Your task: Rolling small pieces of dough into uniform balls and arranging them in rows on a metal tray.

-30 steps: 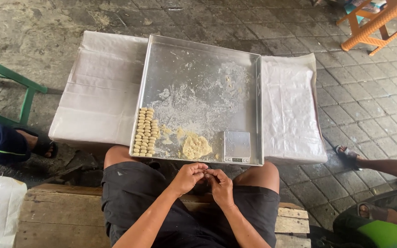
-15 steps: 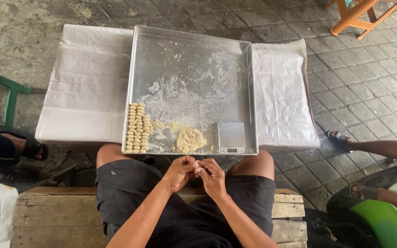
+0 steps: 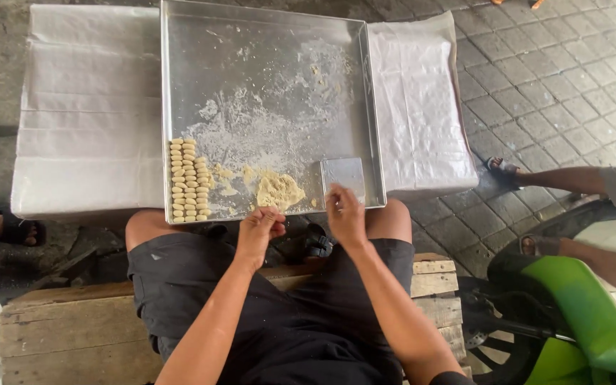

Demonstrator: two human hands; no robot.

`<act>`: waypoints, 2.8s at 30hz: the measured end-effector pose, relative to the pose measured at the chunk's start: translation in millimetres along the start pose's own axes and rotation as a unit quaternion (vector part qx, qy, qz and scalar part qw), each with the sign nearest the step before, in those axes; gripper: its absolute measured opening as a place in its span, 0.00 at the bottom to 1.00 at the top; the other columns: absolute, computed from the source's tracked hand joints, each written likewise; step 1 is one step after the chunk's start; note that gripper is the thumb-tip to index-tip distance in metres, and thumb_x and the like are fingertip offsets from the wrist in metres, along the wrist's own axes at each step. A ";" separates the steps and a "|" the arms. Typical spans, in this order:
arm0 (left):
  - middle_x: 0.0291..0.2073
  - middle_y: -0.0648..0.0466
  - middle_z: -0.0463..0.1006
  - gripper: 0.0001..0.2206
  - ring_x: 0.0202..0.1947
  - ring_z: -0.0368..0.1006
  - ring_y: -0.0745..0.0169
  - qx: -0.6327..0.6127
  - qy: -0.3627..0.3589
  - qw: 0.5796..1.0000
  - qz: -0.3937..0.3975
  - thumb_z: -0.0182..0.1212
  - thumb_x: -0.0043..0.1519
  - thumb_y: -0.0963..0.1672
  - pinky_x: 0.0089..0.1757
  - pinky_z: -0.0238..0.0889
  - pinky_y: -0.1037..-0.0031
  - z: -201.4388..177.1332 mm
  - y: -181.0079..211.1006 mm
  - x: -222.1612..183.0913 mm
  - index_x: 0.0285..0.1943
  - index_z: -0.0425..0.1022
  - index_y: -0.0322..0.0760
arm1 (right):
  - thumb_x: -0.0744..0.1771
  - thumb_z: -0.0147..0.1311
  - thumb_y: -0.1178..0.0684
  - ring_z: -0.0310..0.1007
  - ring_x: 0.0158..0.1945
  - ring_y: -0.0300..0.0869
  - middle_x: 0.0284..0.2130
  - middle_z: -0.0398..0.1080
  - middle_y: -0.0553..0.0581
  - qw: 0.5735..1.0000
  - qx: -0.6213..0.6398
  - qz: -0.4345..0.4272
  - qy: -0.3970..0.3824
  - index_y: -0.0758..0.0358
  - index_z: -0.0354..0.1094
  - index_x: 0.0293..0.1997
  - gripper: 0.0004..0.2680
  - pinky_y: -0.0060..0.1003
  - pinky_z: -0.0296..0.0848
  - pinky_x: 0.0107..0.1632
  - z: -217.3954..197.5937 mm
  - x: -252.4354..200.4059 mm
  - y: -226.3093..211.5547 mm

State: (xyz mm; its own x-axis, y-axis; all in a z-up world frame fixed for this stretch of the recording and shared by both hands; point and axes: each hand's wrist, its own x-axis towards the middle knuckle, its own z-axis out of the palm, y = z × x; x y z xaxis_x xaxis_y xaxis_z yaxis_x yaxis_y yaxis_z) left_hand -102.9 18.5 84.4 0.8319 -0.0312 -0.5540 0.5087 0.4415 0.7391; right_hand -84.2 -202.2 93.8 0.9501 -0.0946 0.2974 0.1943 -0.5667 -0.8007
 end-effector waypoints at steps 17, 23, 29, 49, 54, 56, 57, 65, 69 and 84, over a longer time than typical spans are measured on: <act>0.30 0.46 0.84 0.18 0.26 0.79 0.64 0.138 0.054 0.988 0.052 0.58 0.72 0.51 0.31 0.77 0.74 -8.1 -4.1 18.6 0.35 0.79 0.36 | 0.67 0.60 0.59 0.80 0.36 0.48 0.36 0.78 0.54 0.990 -0.135 0.026 0.039 0.54 0.78 0.44 0.05 0.38 0.78 0.36 -12.1 -30.0 36.1; 0.30 0.48 0.84 0.16 0.26 0.77 0.67 0.153 0.049 0.985 0.056 0.58 0.71 0.50 0.31 0.76 0.79 -9.4 -4.5 18.7 0.36 0.79 0.37 | 0.63 0.59 0.46 0.79 0.38 0.48 0.35 0.76 0.49 0.947 -0.279 0.160 0.018 0.44 0.79 0.43 0.07 0.47 0.78 0.42 -37.1 -0.4 71.6; 0.30 0.47 0.84 0.17 0.27 0.78 0.66 0.158 0.044 0.984 0.064 0.58 0.71 0.51 0.30 0.76 0.78 -8.7 -2.0 17.6 0.36 0.80 0.35 | 0.60 0.59 0.43 0.78 0.35 0.45 0.26 0.74 0.41 0.906 -0.415 0.079 0.020 0.36 0.75 0.29 0.01 0.46 0.72 0.43 -25.2 4.1 80.9; 0.43 0.47 0.87 0.16 0.46 0.82 0.54 0.222 -0.150 0.959 -0.087 0.61 0.65 0.48 0.50 0.78 0.63 10.8 42.8 -45.5 0.50 0.87 0.33 | 0.68 0.57 0.64 0.72 0.44 0.50 0.43 0.68 0.58 0.992 0.051 -0.085 -0.079 0.64 0.71 0.47 0.05 0.44 0.75 0.43 28.2 -67.9 -46.3; 0.35 0.47 0.85 0.13 0.37 0.77 0.56 0.179 -0.149 0.968 -0.098 0.62 0.67 0.45 0.43 0.73 0.63 0.1 27.5 -31.2 0.48 0.88 0.30 | 0.67 0.59 0.65 0.74 0.52 0.51 0.50 0.68 0.59 0.988 0.081 -0.078 -0.104 0.63 0.70 0.60 0.14 0.44 0.80 0.52 29.1 -72.4 -43.4; 0.34 0.48 0.83 0.14 0.38 0.78 0.57 0.180 -0.169 0.964 -0.103 0.60 0.68 0.47 0.45 0.72 0.63 -2.6 20.9 -28.1 0.40 0.87 0.32 | 0.67 0.56 0.68 0.72 0.57 0.56 0.55 0.65 0.63 0.982 0.107 -0.093 -0.128 0.63 0.66 0.66 0.18 0.45 0.83 0.54 31.4 -76.1 -37.8; 0.34 0.48 0.83 0.14 0.38 0.78 0.57 0.184 -0.170 0.963 -0.102 0.60 0.68 0.47 0.45 0.72 0.63 -0.4 22.2 -30.2 0.40 0.87 0.32 | 0.67 0.56 0.68 0.72 0.57 0.56 0.55 0.65 0.63 0.982 0.108 -0.093 -0.125 0.63 0.66 0.66 0.18 0.45 0.83 0.54 31.3 -75.6 -36.0; 0.33 0.45 0.80 0.22 0.37 0.74 0.53 0.058 -0.080 0.974 -0.204 0.57 0.68 0.52 0.42 0.68 0.63 -4.6 -30.4 -19.8 0.38 0.82 0.27 | 0.67 0.54 0.65 0.72 0.37 0.50 0.35 0.72 0.58 0.988 0.040 -0.133 -0.064 0.66 0.72 0.40 0.03 0.43 0.72 0.39 29.1 -61.6 -49.1; 0.46 0.41 0.85 0.22 0.50 0.79 0.45 0.020 -0.049 0.977 -0.207 0.56 0.68 0.51 0.52 0.68 0.57 3.5 -16.4 -26.0 0.49 0.84 0.24 | 0.68 0.55 0.65 0.72 0.42 0.50 0.42 0.72 0.60 0.989 0.026 -0.127 -0.066 0.68 0.73 0.49 0.06 0.43 0.75 0.43 33.4 -64.5 -55.7; 0.49 0.36 0.83 0.18 0.50 0.76 0.37 -0.077 -0.054 0.968 -0.233 0.58 0.66 0.48 0.50 0.69 0.47 -10.5 -25.5 -13.6 0.52 0.81 0.25 | 0.69 0.54 0.62 0.76 0.48 0.56 0.50 0.75 0.66 0.981 0.095 -0.110 -0.125 0.70 0.72 0.57 0.10 0.48 0.78 0.50 29.8 -62.2 -59.0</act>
State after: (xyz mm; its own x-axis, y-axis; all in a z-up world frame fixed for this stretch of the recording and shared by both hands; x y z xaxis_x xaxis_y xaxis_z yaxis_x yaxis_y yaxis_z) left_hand -129.5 17.2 69.1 0.5432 -0.3479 -0.7642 0.8017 0.4852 0.3490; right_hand -147.5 -138.5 107.0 0.9057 0.2302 0.3559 0.4206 -0.3852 -0.8214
